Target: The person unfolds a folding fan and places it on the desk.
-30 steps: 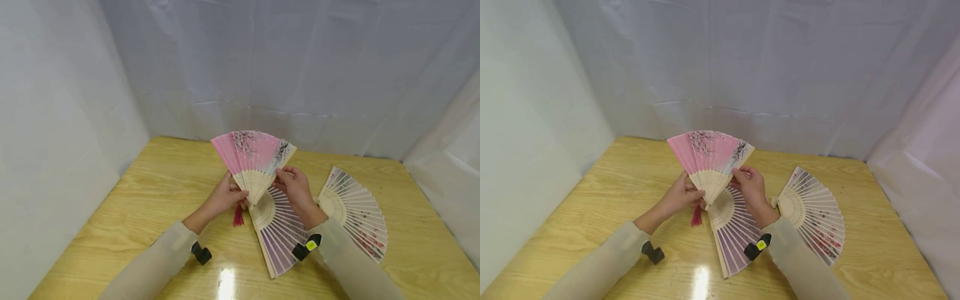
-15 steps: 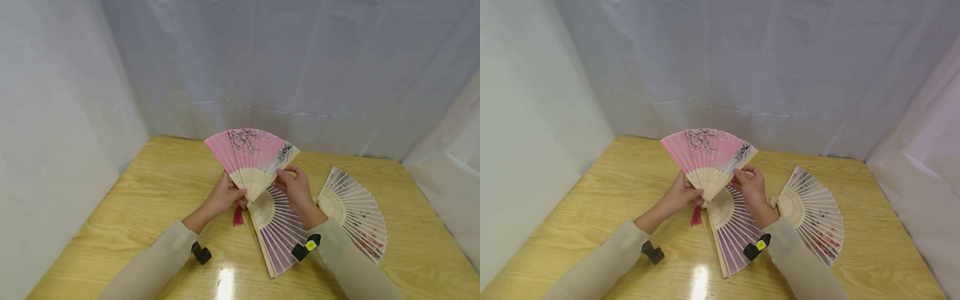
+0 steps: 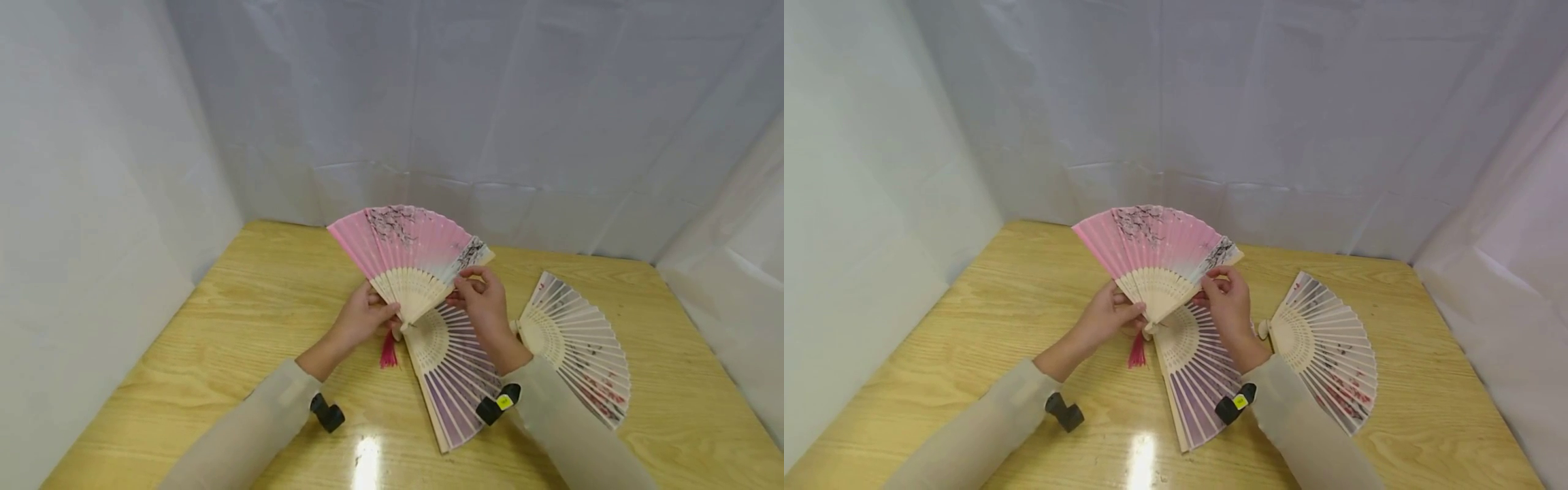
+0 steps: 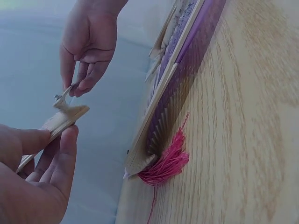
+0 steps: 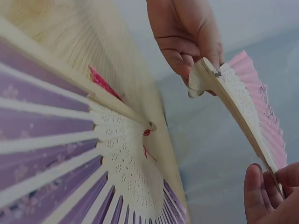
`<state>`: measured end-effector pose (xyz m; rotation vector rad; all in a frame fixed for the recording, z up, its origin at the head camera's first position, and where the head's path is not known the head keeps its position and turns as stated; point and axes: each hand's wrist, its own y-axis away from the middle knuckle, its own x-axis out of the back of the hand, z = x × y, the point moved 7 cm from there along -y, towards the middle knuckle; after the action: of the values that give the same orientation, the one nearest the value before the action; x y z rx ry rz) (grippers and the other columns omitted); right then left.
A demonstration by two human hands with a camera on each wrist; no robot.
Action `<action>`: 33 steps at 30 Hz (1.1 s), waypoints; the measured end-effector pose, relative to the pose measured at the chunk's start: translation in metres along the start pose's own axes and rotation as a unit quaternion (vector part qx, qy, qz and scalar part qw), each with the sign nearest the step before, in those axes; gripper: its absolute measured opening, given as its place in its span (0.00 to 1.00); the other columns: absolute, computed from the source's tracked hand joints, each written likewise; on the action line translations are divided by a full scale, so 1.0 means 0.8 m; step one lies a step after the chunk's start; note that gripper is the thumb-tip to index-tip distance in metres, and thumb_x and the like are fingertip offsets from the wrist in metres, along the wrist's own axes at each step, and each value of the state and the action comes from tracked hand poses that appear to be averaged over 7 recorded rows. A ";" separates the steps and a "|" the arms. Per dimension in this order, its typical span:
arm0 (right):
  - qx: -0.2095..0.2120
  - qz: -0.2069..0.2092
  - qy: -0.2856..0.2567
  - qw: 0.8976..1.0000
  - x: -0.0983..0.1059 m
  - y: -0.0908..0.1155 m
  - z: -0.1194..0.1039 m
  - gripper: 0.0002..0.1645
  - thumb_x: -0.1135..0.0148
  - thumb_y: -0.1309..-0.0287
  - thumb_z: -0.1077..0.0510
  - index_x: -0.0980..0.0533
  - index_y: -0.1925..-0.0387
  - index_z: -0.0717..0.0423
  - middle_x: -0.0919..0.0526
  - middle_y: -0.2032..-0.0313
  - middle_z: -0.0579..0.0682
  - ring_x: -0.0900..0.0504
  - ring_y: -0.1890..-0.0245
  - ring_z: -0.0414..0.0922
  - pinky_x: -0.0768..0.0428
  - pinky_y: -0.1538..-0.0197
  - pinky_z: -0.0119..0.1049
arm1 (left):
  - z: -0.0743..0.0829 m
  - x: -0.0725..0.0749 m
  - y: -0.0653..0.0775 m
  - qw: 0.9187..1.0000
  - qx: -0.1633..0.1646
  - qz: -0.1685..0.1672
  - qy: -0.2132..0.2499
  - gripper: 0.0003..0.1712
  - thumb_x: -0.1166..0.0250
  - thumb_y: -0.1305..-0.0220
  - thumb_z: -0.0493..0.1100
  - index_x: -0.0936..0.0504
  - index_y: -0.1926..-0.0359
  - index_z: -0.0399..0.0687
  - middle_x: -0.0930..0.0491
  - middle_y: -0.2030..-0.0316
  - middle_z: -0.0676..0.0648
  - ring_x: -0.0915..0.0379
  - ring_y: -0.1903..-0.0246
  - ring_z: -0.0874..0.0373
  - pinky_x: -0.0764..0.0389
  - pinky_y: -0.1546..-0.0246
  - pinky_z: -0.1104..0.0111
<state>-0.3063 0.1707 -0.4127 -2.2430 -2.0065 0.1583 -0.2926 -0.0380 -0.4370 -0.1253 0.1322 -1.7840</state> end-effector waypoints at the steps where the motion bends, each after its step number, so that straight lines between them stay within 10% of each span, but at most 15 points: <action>1: 0.001 -0.002 0.011 1.000 0.000 0.001 -0.001 0.10 0.47 0.31 0.64 0.32 0.51 0.62 0.19 0.71 0.53 0.17 0.73 0.43 0.16 0.64 0.34 | 0.000 0.000 0.000 1.000 -0.003 0.001 0.000 0.25 0.41 0.35 0.27 0.37 0.39 0.33 0.20 0.61 0.31 0.22 0.74 0.60 0.17 0.65 0.56; 10: 0.061 -0.018 0.153 0.986 0.002 0.003 -0.012 0.16 0.43 0.43 0.72 0.27 0.53 0.64 0.16 0.64 0.62 0.16 0.65 0.48 0.18 0.62 0.32 | 0.001 0.002 0.001 1.000 -0.015 0.008 -0.011 0.36 0.40 0.41 0.21 0.43 0.33 0.34 0.24 0.52 0.26 0.21 0.62 0.48 0.18 0.57 0.51; 19: 0.213 0.000 0.374 0.903 0.001 0.014 -0.035 0.11 0.35 0.43 0.65 0.24 0.58 0.60 0.20 0.71 0.54 0.23 0.71 0.48 0.23 0.66 0.41 | -0.004 0.006 0.001 1.000 0.012 0.022 -0.003 0.33 0.39 0.38 0.25 0.43 0.35 0.34 0.24 0.52 0.28 0.21 0.57 0.45 0.17 0.57 0.60; 26: 0.327 0.055 0.436 0.837 0.001 0.024 -0.049 0.09 0.28 0.49 0.64 0.20 0.66 0.58 0.26 0.63 0.58 0.28 0.63 0.54 0.29 0.61 0.47 | -0.001 0.008 0.002 0.999 0.014 0.027 0.012 0.33 0.40 0.37 0.25 0.43 0.35 0.35 0.24 0.54 0.29 0.21 0.61 0.51 0.17 0.59 0.62; 33: 0.361 0.075 0.443 0.817 0.002 0.027 -0.052 0.08 0.26 0.51 0.62 0.19 0.69 0.57 0.24 0.56 0.58 0.29 0.53 0.58 0.35 0.50 0.58 | 0.003 0.013 0.000 0.999 -0.008 0.035 0.023 0.34 0.42 0.35 0.25 0.46 0.32 0.37 0.25 0.52 0.27 0.21 0.61 0.54 0.20 0.52 0.51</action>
<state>-0.2784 0.1690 -0.3749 -1.5166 -1.0150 -0.0955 -0.2944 -0.0485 -0.4348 -0.0903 0.1811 -1.7176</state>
